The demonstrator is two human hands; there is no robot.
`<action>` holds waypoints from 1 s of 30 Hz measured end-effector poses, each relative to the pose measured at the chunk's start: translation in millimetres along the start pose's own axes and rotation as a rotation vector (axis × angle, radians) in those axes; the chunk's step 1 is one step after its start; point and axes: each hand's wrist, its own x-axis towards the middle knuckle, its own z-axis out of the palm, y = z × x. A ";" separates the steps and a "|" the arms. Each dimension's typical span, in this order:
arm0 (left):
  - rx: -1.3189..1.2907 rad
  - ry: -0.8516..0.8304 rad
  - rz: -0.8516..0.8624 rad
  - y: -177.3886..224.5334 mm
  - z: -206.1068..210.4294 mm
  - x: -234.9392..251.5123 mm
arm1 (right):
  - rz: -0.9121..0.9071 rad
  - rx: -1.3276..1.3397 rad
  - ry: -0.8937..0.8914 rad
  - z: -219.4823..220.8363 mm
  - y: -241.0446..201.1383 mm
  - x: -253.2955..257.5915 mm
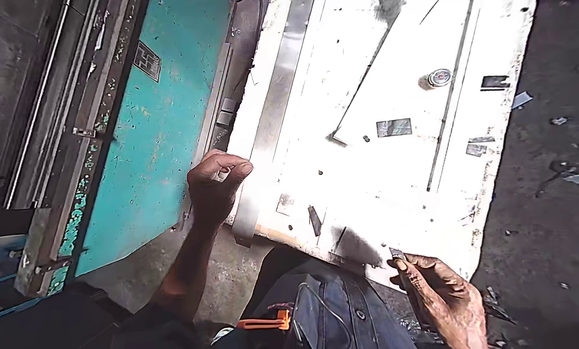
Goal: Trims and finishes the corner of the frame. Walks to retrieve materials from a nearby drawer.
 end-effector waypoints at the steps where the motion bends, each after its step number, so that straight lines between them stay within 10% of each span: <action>1: -0.032 -0.002 0.024 -3.0 -7.8 3.3 | -0.017 -0.002 0.003 10.3 -2.0 -0.6; 30: -0.167 0.101 0.278 8.4 -108.2 42.7 | -0.049 -0.025 -0.013 83.5 -10.6 -8.8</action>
